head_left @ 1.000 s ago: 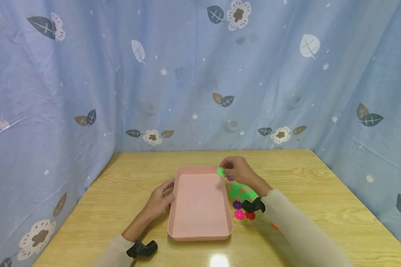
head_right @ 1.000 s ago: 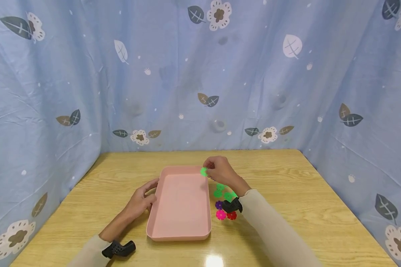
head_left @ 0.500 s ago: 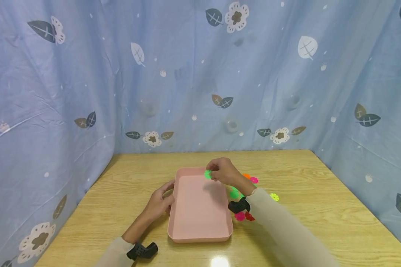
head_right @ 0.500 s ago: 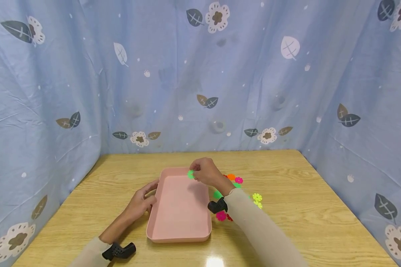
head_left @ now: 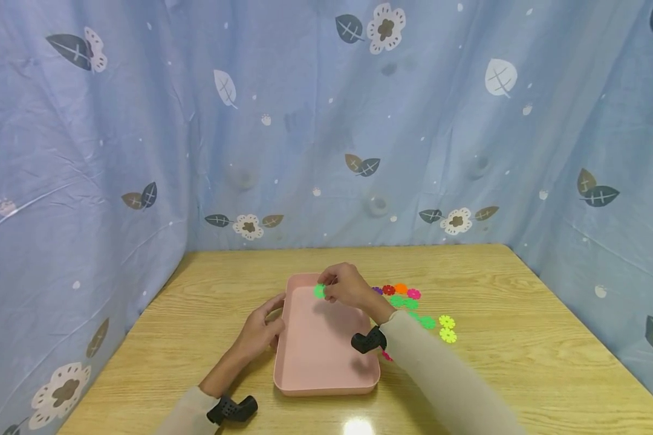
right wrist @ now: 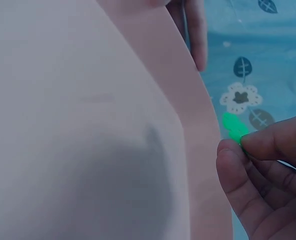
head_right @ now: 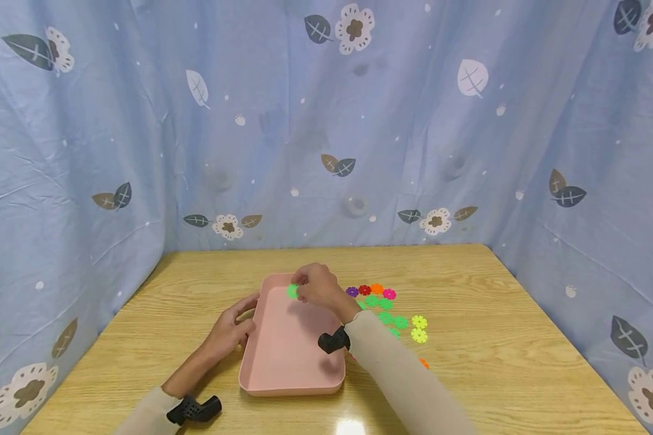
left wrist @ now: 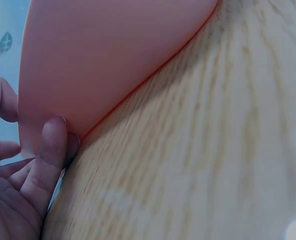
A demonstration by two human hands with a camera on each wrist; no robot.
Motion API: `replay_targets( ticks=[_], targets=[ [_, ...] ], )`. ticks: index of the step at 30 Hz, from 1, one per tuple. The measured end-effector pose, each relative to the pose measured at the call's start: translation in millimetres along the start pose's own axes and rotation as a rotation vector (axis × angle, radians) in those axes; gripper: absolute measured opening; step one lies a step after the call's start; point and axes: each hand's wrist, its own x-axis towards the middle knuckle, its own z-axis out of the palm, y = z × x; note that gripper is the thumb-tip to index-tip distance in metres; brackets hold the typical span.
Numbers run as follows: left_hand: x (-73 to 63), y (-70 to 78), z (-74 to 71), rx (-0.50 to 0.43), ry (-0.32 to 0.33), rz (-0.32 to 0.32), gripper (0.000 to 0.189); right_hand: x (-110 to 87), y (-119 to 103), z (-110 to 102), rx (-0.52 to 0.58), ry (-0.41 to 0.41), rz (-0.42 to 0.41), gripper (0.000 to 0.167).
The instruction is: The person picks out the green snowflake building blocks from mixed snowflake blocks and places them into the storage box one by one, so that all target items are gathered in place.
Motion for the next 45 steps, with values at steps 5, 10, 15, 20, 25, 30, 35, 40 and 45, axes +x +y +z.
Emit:
replay_targets(
  ticks=[5, 10, 15, 20, 25, 30, 35, 40, 45],
  targets=[
    [-1.4, -0.2, 0.4, -0.005, 0.002, -0.008, 0.068, 3.1, 1.7, 10.0, -0.164, 0.024, 0.037, 0.014],
    [-0.4, -1.1, 1.2, -0.004, 0.003, -0.013, 0.068, 6.0, 1.3, 20.2, -0.202, 0.017, 0.049, 0.02],
    [1.9, -3.0, 2.3, -0.009, -0.005, -0.013, 0.068, 9.6, 1.3, 31.7, -0.039, -0.039, 0.045, 0.033],
    [3.7, -4.2, 3.8, -0.006, -0.009, -0.008, 0.068, 13.9, 1.9, 41.5, -0.073, -0.047, 0.03, 0.029],
    [3.7, -2.9, 4.4, 0.003, 0.001, -0.006, 0.067, 17.9, 5.4, 48.1, -0.104, -0.035, -0.001, 0.024],
    [3.5, -1.1, 4.0, 0.008, -0.001, -0.007, 0.066, 16.5, 8.6, 51.2, -0.065, -0.054, 0.017, 0.034],
    [4.9, -0.2, 2.4, 0.003, -0.008, -0.002, 0.067, 16.6, 7.6, 50.9, -0.005, -0.063, 0.043, 0.038],
    [4.4, 0.2, 1.8, 0.029, 0.016, 0.001, 0.066, 16.3, 5.7, 50.9, 0.045, -0.068, 0.075, 0.037],
    [0.5, -0.8, 2.6, 0.059, 0.032, -0.008, 0.065, 14.7, 4.8, 50.9, 0.058, -0.066, 0.078, 0.036]
  ],
)
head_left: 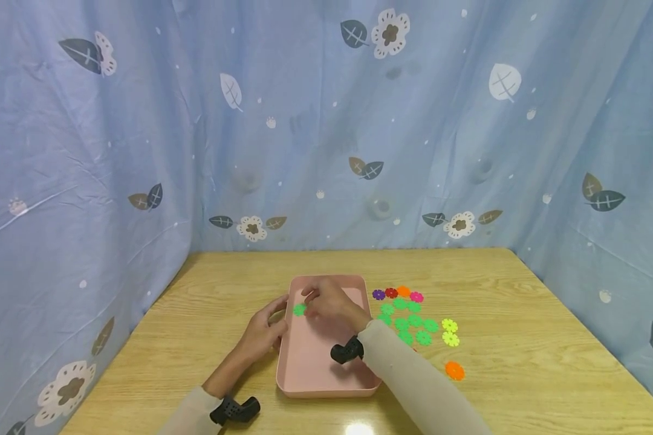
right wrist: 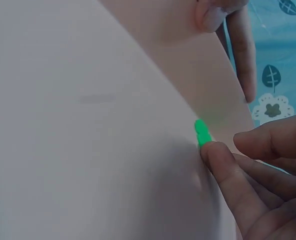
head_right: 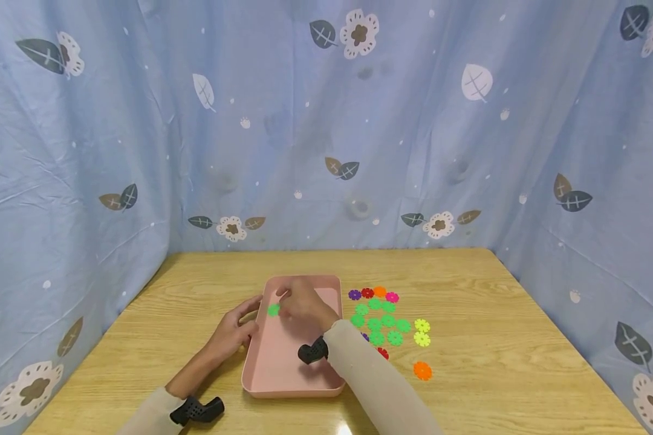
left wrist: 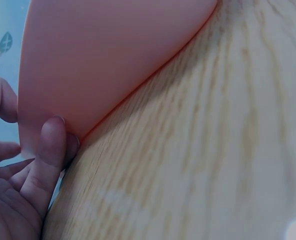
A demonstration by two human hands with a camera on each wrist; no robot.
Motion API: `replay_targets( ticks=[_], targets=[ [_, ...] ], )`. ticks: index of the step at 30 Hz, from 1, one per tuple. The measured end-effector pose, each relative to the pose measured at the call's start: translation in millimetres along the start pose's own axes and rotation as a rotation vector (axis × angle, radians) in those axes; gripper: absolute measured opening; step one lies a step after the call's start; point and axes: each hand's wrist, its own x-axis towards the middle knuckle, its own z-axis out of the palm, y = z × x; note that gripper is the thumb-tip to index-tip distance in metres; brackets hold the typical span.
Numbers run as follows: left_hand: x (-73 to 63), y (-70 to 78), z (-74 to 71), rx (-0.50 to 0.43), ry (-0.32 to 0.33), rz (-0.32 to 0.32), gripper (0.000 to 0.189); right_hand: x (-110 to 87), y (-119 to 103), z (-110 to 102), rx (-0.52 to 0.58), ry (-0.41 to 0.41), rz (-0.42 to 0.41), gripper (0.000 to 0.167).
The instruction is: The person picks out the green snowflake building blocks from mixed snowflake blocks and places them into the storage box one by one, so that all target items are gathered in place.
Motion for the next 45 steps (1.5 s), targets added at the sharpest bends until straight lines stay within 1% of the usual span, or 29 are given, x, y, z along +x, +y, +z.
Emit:
replay_targets(
  ticks=[4, 6, 10, 11, 16, 18, 20, 23, 28, 30, 36, 40, 45],
  targets=[
    [-0.1, -0.4, -0.7, -0.007, 0.001, 0.004, 0.065, 0.4, -2.8, -2.0, 0.014, 0.011, 0.01, 0.034],
    [0.5, -0.4, -1.9, -0.01, -0.009, 0.006, 0.065, 0.8, -3.3, -2.8, 0.017, 0.016, 0.014, 0.032],
    [1.3, 0.7, -3.4, -0.016, -0.019, 0.018, 0.066, -0.9, -4.6, -5.2, 0.021, 0.031, -0.005, 0.029],
    [1.5, 0.6, -3.2, -0.017, -0.017, 0.022, 0.066, -2.4, -5.8, -6.1, 0.033, 0.033, -0.014, 0.029],
    [-0.5, -1.1, 1.2, -0.039, -0.028, -0.006, 0.067, -15.1, -10.3, -12.1, 0.114, 0.047, -0.06, 0.024],
    [-1.4, -1.5, 3.4, -0.043, -0.032, -0.014, 0.067, -20.8, -12.0, -15.2, 0.142, 0.061, -0.091, 0.023],
    [-1.7, -0.6, 4.3, -0.044, -0.026, -0.004, 0.066, -25.0, -15.2, -18.5, 0.158, 0.086, -0.129, 0.021],
    [-2.5, 0.8, 3.4, -0.045, -0.008, 0.009, 0.065, -29.9, -20.7, -23.3, 0.13, 0.149, -0.177, 0.019],
    [-3.5, 1.2, 1.3, -0.05, 0.001, 0.01, 0.065, -40.5, -23.6, -30.6, 0.039, 0.261, -0.207, 0.018],
    [-3.1, 1.8, 0.9, -0.048, -0.001, 0.015, 0.065, -45.3, -23.6, -33.5, 0.036, 0.289, -0.22, 0.018],
    [-3.1, 2.7, -0.8, -0.041, 0.004, 0.02, 0.066, -58.6, -25.6, -42.8, 0.069, 0.347, -0.264, 0.019],
    [-3.4, 1.4, -1.3, -0.034, -0.005, 0.021, 0.066, -66.7, -24.5, -49.9, 0.069, 0.383, -0.271, 0.019],
    [-3.2, -1.6, 0.1, -0.037, -0.021, 0.026, 0.065, -78.0, -16.4, -59.0, 0.018, 0.419, -0.27, 0.018]
  ],
)
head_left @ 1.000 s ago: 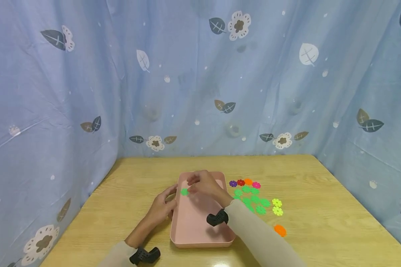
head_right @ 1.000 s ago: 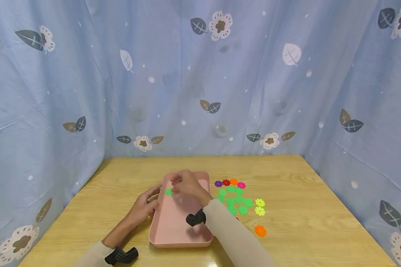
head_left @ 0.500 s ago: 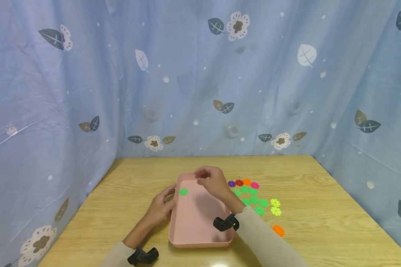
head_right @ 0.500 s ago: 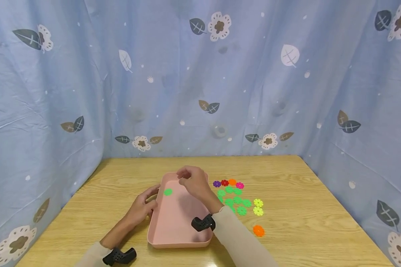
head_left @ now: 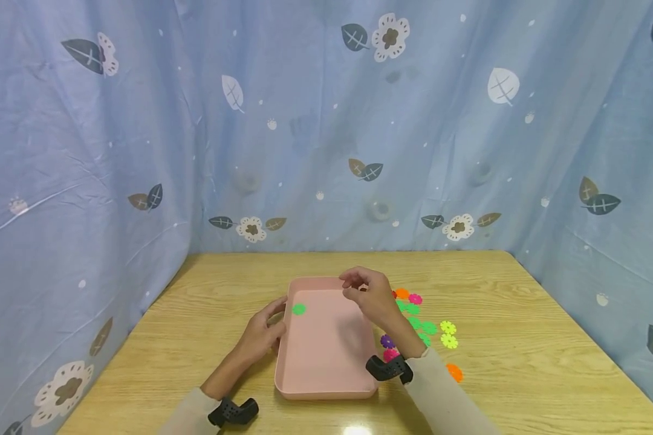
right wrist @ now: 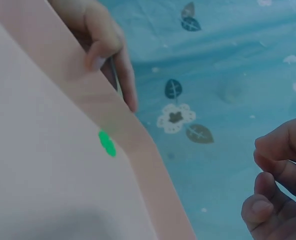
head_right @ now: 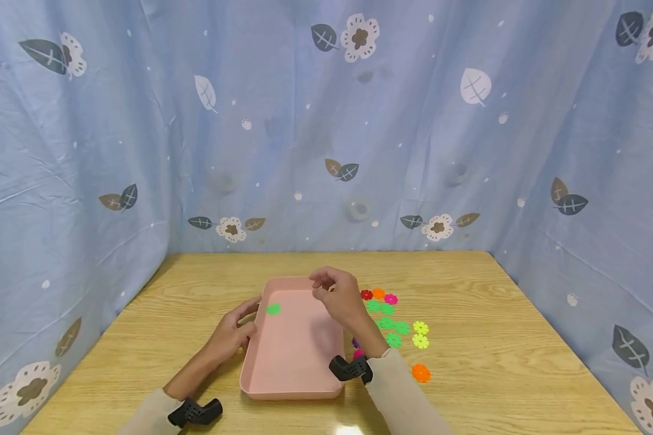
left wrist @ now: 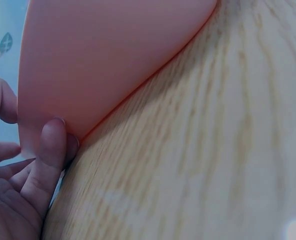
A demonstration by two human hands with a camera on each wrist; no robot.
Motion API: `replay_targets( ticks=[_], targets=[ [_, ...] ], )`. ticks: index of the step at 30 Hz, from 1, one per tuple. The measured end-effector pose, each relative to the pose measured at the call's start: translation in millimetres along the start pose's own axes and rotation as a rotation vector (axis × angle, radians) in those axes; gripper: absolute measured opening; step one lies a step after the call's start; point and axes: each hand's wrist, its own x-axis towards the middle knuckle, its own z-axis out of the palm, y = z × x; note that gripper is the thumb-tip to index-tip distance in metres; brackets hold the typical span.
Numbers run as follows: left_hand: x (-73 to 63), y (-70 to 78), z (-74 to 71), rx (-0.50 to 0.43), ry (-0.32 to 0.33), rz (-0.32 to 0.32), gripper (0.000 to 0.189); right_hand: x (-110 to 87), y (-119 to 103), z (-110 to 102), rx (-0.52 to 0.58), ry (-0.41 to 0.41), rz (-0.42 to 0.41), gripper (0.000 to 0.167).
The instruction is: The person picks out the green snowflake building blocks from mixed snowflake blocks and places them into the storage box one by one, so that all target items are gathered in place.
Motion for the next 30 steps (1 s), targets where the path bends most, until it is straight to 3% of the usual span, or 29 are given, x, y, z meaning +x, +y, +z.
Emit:
replay_targets(
  ticks=[10, 19, 30],
  targets=[
    [1.8, -1.0, 2.0, 0.019, -0.008, -0.002, 0.065, -3.9, 17.8, -33.3, -0.101, -0.018, 0.011, 0.017],
    [1.1, 1.5, -1.6, 0.001, -0.02, -0.011, 0.065, -2.4, 25.6, -63.8, -0.201, -0.038, 0.087, 0.015],
    [-0.2, 3.6, -2.8, -0.019, -0.037, -0.008, 0.065, -7.5, 51.8, -91.9, -0.278, -0.034, 0.174, 0.014]
  ],
)
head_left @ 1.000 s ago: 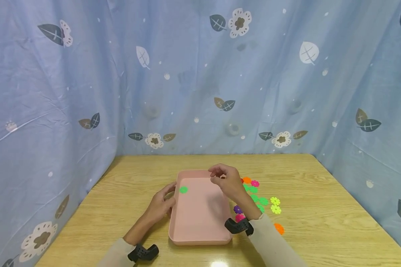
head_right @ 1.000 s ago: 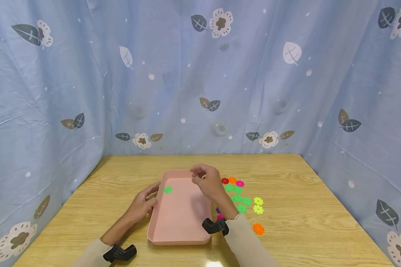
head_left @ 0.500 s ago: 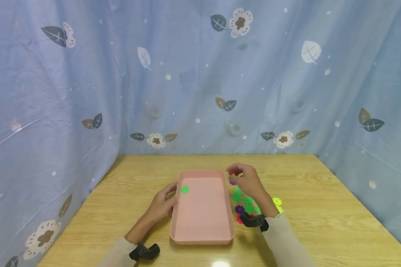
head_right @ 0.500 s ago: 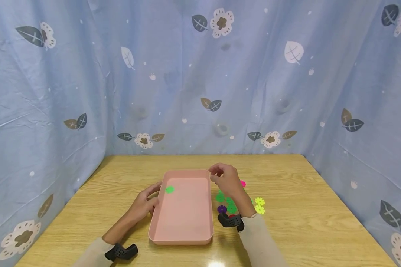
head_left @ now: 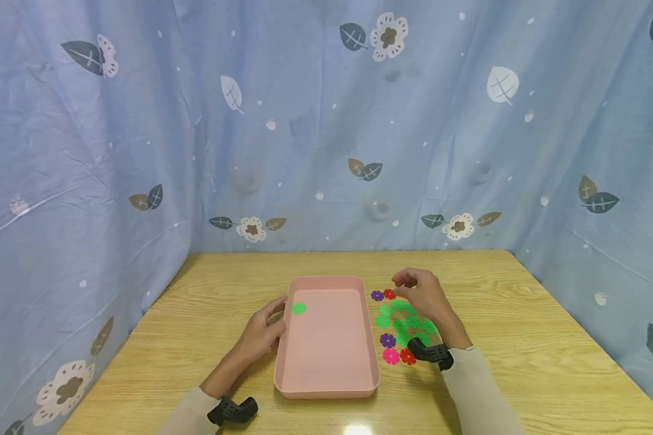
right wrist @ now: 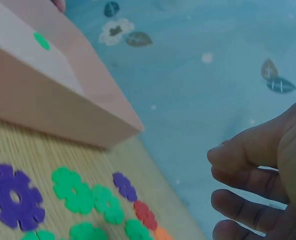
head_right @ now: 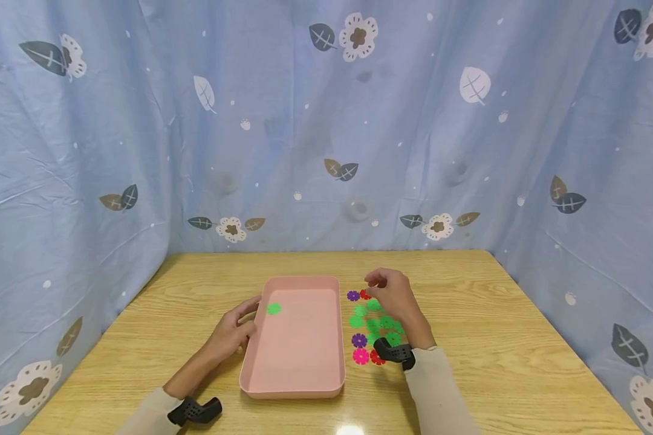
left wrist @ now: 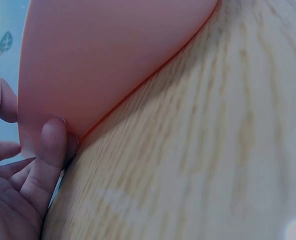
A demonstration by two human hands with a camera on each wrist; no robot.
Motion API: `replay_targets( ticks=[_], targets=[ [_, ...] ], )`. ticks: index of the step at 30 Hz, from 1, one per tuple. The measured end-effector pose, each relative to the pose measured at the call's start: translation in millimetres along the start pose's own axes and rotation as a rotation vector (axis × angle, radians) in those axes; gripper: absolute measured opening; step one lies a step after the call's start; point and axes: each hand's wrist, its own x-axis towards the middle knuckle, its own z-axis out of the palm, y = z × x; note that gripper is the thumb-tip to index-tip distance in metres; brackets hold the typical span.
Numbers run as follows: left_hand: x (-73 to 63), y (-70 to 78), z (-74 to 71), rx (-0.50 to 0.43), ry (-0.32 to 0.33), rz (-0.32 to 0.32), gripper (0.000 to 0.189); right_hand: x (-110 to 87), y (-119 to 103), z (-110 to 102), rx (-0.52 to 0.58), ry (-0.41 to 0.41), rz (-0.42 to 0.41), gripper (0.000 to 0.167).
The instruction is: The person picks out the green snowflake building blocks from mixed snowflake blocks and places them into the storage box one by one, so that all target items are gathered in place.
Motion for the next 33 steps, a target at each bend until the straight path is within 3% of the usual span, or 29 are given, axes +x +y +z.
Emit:
replay_targets(
  ticks=[11, 17, 25, 33],
  targets=[
    [1.5, -3.6, 0.7, 0.012, 0.023, -0.018, 0.066, -4.8, 25.3, -4.2, -0.164, -0.061, 0.122, 0.023],
    [2.4, -3.1, 1.7, 0.01, 0.028, -0.017, 0.067, -6.2, 37.4, -5.4, -0.196, -0.073, 0.154, 0.025],
    [2.9, -3.3, 1.9, 0.009, 0.041, -0.017, 0.067, -5.6, 41.9, -2.4, -0.258, -0.101, 0.212, 0.022],
    [1.7, -2.3, 1.8, 0.023, 0.052, -0.011, 0.066, -7.4, 40.1, -1.6, -0.279, -0.1, 0.213, 0.018]
  ],
)
